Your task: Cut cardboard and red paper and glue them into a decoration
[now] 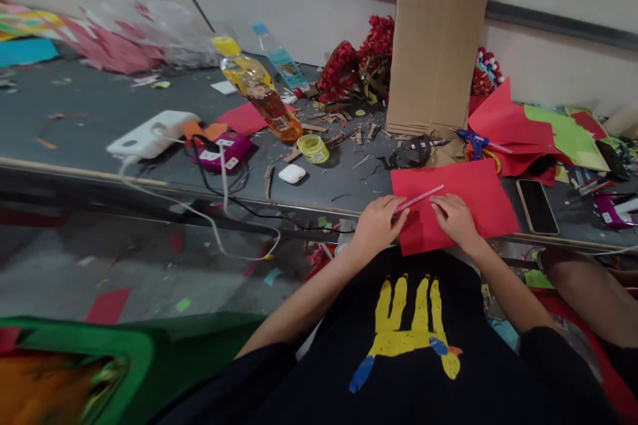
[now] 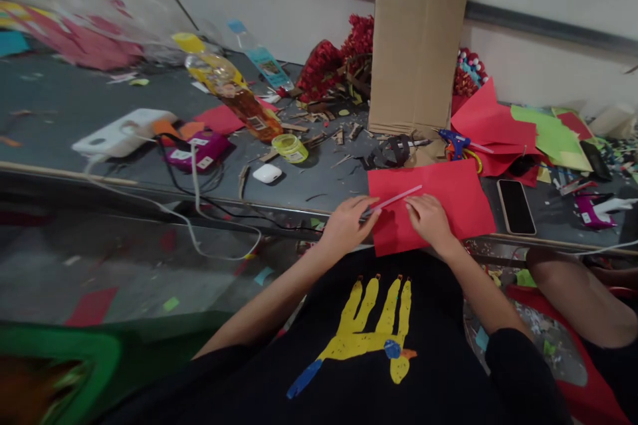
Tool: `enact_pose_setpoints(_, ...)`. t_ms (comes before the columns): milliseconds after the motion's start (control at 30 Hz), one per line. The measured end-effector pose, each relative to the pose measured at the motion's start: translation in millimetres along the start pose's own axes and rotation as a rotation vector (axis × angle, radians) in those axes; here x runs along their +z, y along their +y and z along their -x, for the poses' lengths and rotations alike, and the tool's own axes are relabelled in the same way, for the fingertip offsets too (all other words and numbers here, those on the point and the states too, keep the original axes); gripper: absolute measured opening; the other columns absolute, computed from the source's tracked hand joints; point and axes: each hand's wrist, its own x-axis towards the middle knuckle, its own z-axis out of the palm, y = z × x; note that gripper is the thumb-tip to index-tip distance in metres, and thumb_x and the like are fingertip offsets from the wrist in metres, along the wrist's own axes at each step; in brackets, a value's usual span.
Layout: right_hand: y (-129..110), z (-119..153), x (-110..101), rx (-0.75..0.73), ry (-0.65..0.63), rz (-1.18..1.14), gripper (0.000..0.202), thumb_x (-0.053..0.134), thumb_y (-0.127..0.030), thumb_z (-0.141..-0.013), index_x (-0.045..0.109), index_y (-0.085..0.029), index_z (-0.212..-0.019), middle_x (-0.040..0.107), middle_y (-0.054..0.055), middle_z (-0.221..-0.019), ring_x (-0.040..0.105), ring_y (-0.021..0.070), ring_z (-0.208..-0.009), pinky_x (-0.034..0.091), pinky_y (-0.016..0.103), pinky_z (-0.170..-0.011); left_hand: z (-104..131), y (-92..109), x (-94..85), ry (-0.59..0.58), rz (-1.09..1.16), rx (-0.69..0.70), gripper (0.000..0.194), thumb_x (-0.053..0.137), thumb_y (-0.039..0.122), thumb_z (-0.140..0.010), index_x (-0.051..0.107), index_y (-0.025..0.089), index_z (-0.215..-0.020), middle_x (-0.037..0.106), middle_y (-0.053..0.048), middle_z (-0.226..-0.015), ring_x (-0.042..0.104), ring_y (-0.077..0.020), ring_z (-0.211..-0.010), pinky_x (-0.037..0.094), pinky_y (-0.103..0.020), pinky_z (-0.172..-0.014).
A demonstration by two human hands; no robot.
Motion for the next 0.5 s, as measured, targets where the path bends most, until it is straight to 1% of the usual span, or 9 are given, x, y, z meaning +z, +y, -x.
enact_pose_setpoints(67, 5, -10, -2, 0.020, 0.046, 0.040, 0.037, 0.041, -0.023, -0.094, 0.063, -0.015, -0.123, 0.066, 0.010, -0.122, 0.059, 0.0227, -0.113, 0.044, 0.040, -0.102, -12, -9, -1.4, 0.041, -0.035, -0.100, 0.032, 0.042, 0.032, -0.093, 0.063, 0.014, -0.109, 0.067, -0.014, -0.108, 0.062, -0.0256, -0.101, 0.047, -0.037, -0.092)
enact_pose_setpoints(133, 8, -21, -3, 0.019, 0.037, 0.086, 0.036, 0.045, -0.021, -0.093, 0.063, -0.015, -0.124, 0.061, 0.011, -0.129, 0.055, 0.0260, -0.117, 0.044, 0.042, -0.101, -27, -18, 0.6, 0.012, -0.065, -0.219, 0.031, 0.046, 0.035, -0.091, 0.064, 0.013, -0.104, 0.067, -0.015, -0.103, 0.062, -0.0278, -0.097, 0.048, -0.039, -0.087)
enact_pose_setpoints(233, 10, -32, -1, -0.016, -0.037, 0.083, 0.029, 0.047, -0.021, -0.093, 0.071, -0.018, -0.109, 0.063, 0.010, -0.126, 0.056, 0.0258, -0.116, 0.043, 0.044, -0.103, -47, -28, 9.4, -0.053, 0.023, -0.354, 0.032, 0.049, 0.043, -0.089, 0.066, 0.015, -0.092, 0.068, -0.013, -0.096, 0.064, -0.0271, -0.090, 0.049, -0.036, -0.078)
enact_pose_setpoints(300, 12, -32, 0, -0.058, -0.091, 0.034, 0.028, 0.047, -0.021, -0.093, 0.072, -0.018, -0.106, 0.064, 0.010, -0.123, 0.058, 0.0229, -0.115, 0.044, 0.040, -0.103, -55, -31, 17.7, -0.045, 0.187, -0.391, 0.028, 0.053, 0.042, -0.087, 0.065, 0.017, -0.086, 0.069, -0.010, -0.089, 0.064, -0.0235, -0.083, 0.048, -0.033, -0.074)
enact_pose_setpoints(400, 15, -22, 1, -0.105, -0.132, -0.023, 0.027, 0.048, -0.023, -0.093, 0.072, -0.018, -0.106, 0.062, 0.009, -0.127, 0.057, 0.0205, -0.119, 0.046, 0.036, -0.104, -59, -30, 30.5, 0.031, 0.541, -0.391, 0.019, 0.059, 0.035, -0.080, 0.062, 0.017, -0.084, 0.069, -0.006, -0.084, 0.063, -0.0185, -0.075, 0.049, -0.031, -0.074)
enact_pose_setpoints(500, 18, -12, -4, -0.160, -0.155, -0.029, 0.025, 0.050, -0.025, -0.092, 0.074, -0.020, -0.100, 0.058, 0.007, -0.133, 0.055, 0.0208, -0.122, 0.045, 0.037, -0.106, -58, -24, 39.3, 0.082, 0.960, -0.439, 0.024, 0.065, 0.035, -0.071, 0.061, 0.015, -0.085, 0.070, -0.005, -0.084, 0.064, -0.0173, -0.075, 0.050, -0.032, -0.075)
